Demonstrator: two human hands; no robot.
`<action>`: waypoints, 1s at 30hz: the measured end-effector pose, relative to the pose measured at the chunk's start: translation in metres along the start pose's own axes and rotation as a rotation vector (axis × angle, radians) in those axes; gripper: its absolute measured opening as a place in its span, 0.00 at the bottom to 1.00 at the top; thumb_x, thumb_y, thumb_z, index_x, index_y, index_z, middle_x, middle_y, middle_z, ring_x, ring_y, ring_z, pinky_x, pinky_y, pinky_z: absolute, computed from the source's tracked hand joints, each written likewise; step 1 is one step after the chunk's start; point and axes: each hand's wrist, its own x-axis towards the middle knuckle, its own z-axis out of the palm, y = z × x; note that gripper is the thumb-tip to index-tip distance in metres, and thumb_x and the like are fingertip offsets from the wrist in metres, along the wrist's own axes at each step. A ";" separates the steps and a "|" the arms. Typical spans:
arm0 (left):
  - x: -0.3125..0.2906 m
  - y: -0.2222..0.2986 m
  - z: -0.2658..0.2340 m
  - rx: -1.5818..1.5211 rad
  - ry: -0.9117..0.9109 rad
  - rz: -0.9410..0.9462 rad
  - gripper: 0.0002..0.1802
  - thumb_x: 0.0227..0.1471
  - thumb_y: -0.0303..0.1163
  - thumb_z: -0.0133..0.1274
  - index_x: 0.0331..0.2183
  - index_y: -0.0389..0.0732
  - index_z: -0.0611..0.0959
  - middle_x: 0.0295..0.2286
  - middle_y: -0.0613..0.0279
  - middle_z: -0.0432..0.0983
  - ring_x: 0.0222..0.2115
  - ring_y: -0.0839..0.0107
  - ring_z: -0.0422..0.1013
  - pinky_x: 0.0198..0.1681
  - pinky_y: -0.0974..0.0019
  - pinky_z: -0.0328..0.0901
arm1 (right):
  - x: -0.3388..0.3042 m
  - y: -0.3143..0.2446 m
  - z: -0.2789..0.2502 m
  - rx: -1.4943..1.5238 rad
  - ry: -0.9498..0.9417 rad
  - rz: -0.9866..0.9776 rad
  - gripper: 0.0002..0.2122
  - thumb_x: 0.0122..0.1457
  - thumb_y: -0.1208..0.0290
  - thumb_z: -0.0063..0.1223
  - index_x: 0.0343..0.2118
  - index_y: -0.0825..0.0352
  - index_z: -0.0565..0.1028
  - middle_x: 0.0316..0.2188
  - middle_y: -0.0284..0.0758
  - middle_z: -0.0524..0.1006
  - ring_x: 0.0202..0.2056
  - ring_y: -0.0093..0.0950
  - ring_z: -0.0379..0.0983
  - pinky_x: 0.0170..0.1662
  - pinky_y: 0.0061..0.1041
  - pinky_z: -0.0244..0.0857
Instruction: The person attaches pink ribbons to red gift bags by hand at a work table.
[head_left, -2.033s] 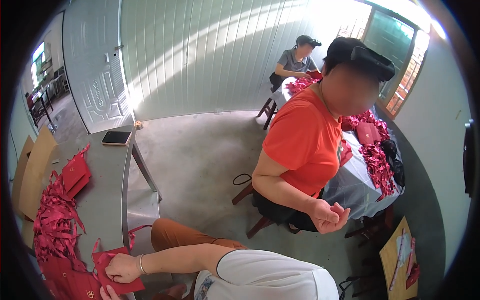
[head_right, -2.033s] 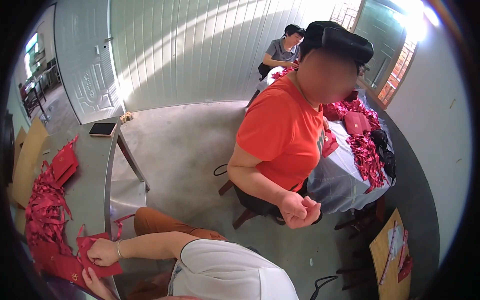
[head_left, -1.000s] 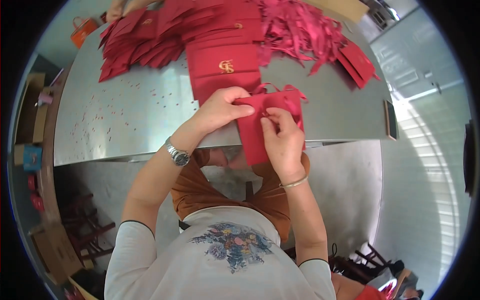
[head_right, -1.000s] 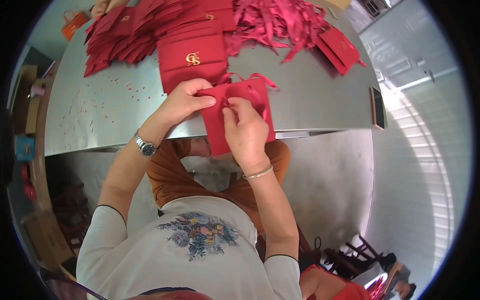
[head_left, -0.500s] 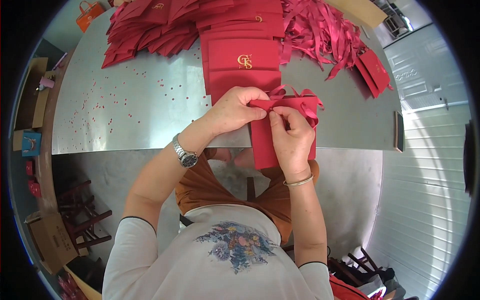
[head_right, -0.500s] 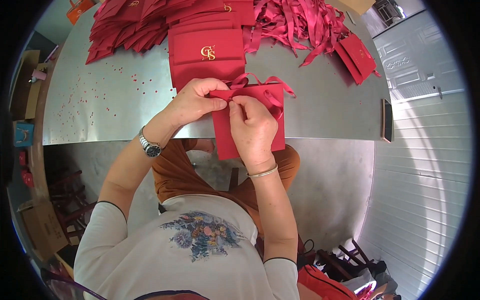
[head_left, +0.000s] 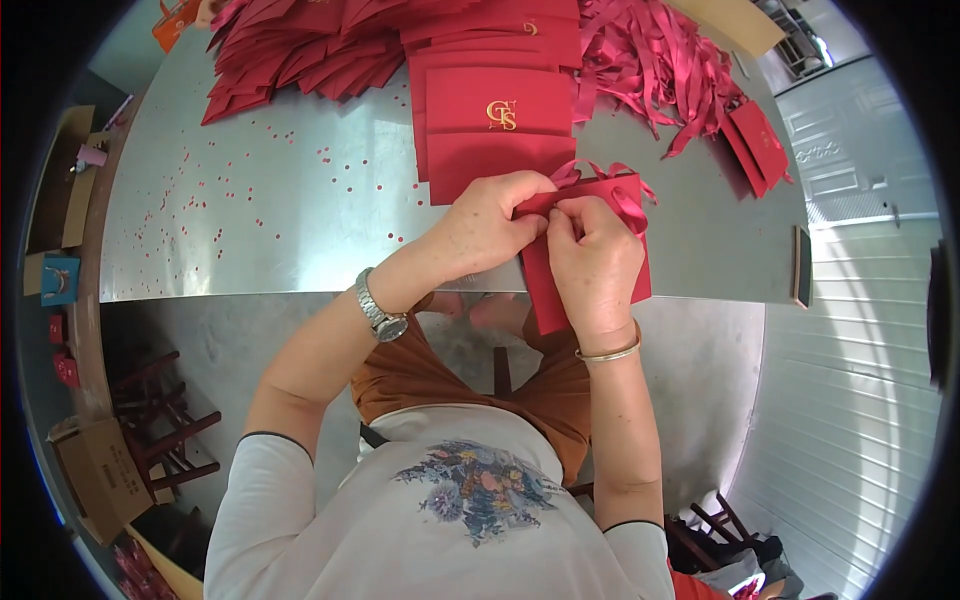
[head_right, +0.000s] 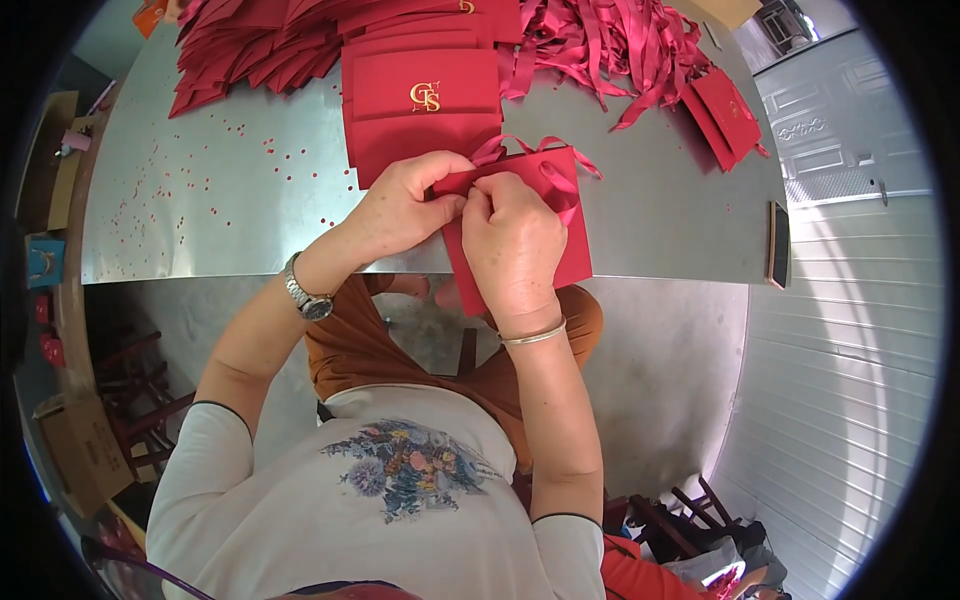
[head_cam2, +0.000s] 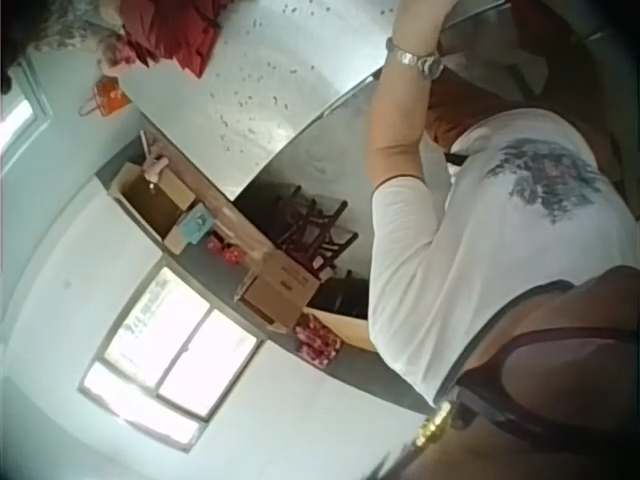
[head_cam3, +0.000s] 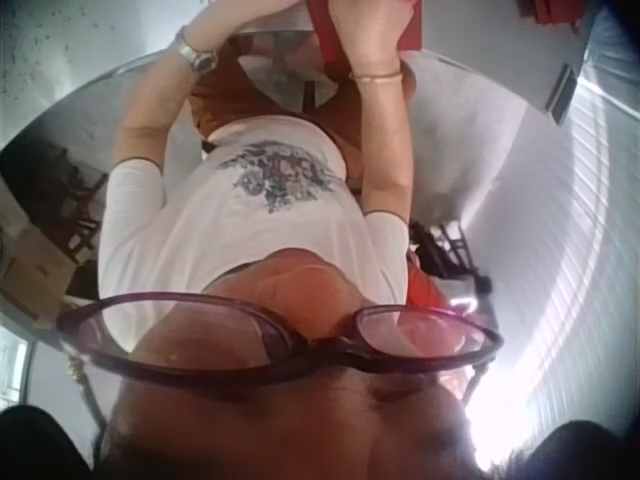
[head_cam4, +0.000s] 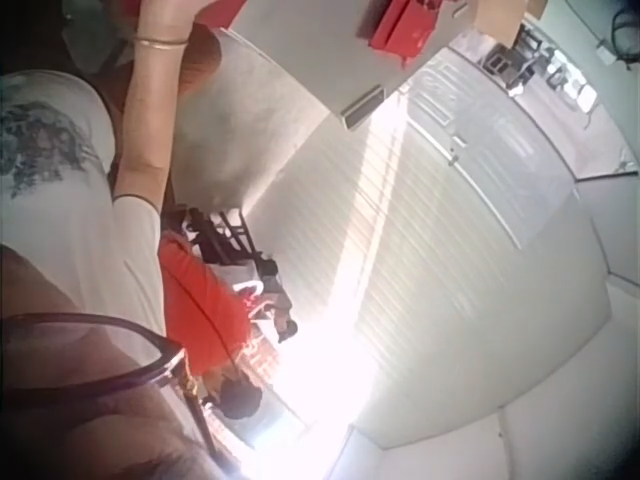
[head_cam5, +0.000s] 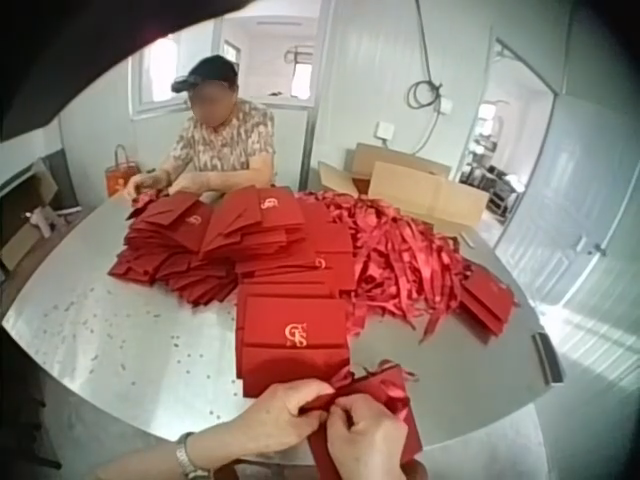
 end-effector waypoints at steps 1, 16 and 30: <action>0.000 0.001 0.000 0.022 0.020 0.021 0.18 0.49 0.21 0.56 0.45 0.34 0.77 0.38 0.58 0.77 0.40 0.72 0.73 0.44 0.69 0.68 | 0.002 0.000 -0.002 0.017 -0.049 0.047 0.02 0.50 0.74 0.58 0.25 0.65 0.78 0.20 0.37 0.77 0.23 0.36 0.76 0.27 0.32 0.69; -0.002 -0.003 0.002 0.039 0.042 0.200 0.20 0.45 0.19 0.56 0.44 0.35 0.76 0.36 0.52 0.79 0.36 0.57 0.77 0.37 0.62 0.71 | 0.033 -0.013 -0.021 0.097 -0.390 0.237 0.10 0.48 0.75 0.56 0.36 0.68 0.76 0.22 0.38 0.78 0.27 0.37 0.77 0.33 0.34 0.69; -0.009 -0.003 0.005 0.141 0.022 0.203 0.22 0.43 0.21 0.54 0.45 0.36 0.76 0.33 0.52 0.78 0.29 0.62 0.75 0.31 0.65 0.68 | 0.015 -0.019 -0.010 -0.234 -0.260 0.063 0.07 0.49 0.76 0.52 0.33 0.66 0.76 0.23 0.41 0.78 0.28 0.41 0.77 0.33 0.39 0.70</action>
